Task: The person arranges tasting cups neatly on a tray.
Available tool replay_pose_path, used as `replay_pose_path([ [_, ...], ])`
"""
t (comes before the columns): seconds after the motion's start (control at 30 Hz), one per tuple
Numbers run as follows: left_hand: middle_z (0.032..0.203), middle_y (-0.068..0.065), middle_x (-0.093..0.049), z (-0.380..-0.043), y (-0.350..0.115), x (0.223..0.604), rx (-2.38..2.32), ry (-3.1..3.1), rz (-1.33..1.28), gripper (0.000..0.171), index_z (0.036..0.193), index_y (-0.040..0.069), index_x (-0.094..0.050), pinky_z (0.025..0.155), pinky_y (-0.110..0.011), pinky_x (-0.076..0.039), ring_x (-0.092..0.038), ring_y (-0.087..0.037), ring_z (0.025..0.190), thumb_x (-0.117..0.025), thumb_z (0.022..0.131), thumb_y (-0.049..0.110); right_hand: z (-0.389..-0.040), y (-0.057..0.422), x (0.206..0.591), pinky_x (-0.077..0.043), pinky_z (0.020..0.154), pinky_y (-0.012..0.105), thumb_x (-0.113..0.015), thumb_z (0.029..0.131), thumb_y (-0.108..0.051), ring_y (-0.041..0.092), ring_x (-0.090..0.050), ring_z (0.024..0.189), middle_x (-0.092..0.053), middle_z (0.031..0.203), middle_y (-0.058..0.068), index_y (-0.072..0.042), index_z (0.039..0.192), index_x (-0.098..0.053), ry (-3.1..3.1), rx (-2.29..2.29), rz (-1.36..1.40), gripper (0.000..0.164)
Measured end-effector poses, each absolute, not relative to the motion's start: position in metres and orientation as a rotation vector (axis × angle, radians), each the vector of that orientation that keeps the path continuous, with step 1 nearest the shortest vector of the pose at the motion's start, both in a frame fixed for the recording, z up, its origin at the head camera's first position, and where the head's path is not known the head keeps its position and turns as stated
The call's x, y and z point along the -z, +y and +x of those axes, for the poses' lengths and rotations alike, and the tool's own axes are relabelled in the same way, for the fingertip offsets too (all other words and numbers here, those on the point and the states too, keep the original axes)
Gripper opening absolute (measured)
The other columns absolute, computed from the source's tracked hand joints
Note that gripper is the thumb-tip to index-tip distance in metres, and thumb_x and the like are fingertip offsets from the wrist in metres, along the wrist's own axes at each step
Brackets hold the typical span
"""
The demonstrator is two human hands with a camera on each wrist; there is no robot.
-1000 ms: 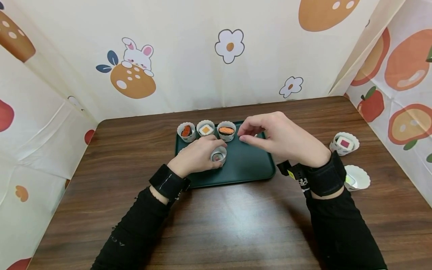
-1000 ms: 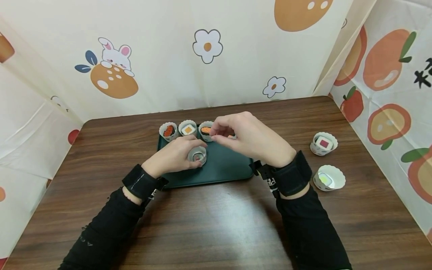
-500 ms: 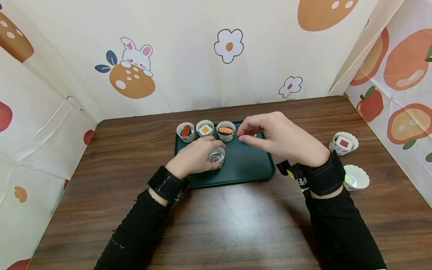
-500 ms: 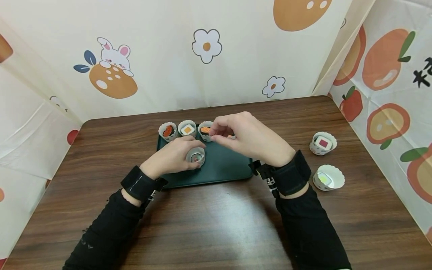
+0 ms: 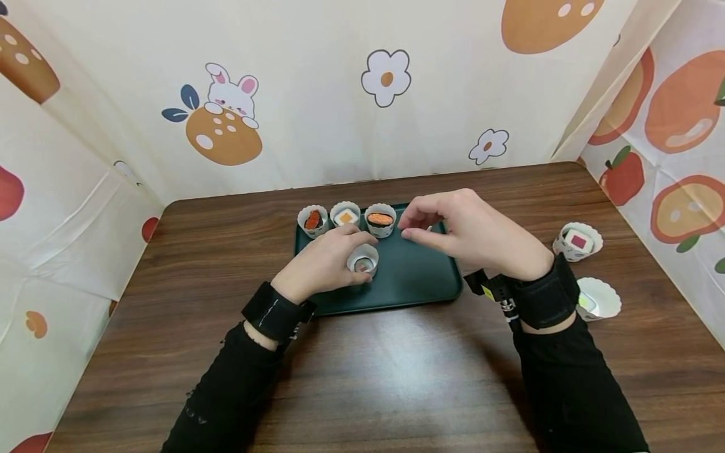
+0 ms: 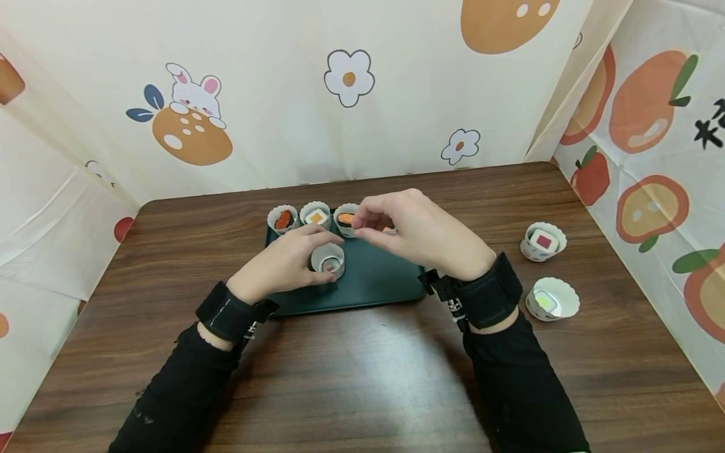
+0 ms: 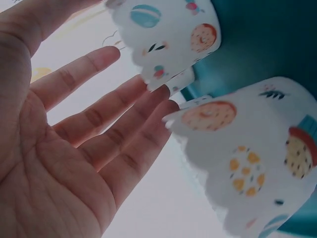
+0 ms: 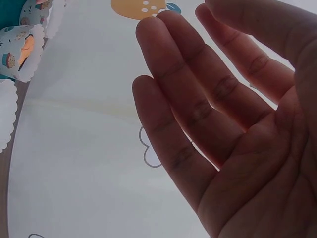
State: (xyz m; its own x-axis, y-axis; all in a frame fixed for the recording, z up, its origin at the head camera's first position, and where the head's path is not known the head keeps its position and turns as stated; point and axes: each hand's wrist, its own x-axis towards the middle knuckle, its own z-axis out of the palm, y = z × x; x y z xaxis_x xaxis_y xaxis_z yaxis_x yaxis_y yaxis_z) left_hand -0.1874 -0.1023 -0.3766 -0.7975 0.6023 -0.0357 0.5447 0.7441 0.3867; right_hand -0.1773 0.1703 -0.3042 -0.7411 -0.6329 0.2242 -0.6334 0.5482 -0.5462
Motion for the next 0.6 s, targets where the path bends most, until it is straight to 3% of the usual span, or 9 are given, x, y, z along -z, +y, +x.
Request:
replay_pose_path([
  [0.3, 0.137, -0.01, -0.066, -0.18, -0.114, 0.36, -0.615, 2.872, 0.938, 0.058, 0.143, 0.012, -0.068, 0.094, -0.042, -0.062, -0.071, -0.025, 0.109, -0.086, 0.093, 0.036, -0.177, 0.17, 0.305, -0.056, 0.08, 0.028, -0.076, 0.101, -0.019, 0.001, -0.068, 0.09, -0.075, 0.096, -0.013, -0.023, 0.107, -0.078, -2.783, -0.971, 1.108, 0.007],
  [0.47, 0.138, -0.011, -0.067, -0.171, -0.127, 0.345, -0.708, 2.972, 0.957, 0.054, 0.14, 0.011, -0.069, 0.096, -0.044, -0.062, -0.069, -0.026, 0.111, -0.087, 0.093, 0.031, -0.177, 0.169, 0.305, -0.057, 0.081, 0.029, -0.076, 0.102, -0.019, 0.002, -0.068, 0.09, -0.076, 0.098, -0.013, -0.024, 0.109, -0.078, -2.789, -0.981, 1.116, 0.008],
  [0.6, 0.131, -0.009, -0.071, -0.166, -0.136, 0.334, -0.771, 3.04, 1.015, 0.047, 0.137, 0.012, -0.072, 0.087, -0.042, -0.061, -0.07, -0.023, 0.1, -0.085, 0.094, 0.026, -0.177, 0.17, 0.304, -0.057, 0.082, 0.032, -0.075, 0.102, -0.019, 0.004, -0.068, 0.091, -0.076, 0.099, -0.011, -0.023, 0.11, -0.078, -2.799, -0.97, 1.116, 0.009],
])
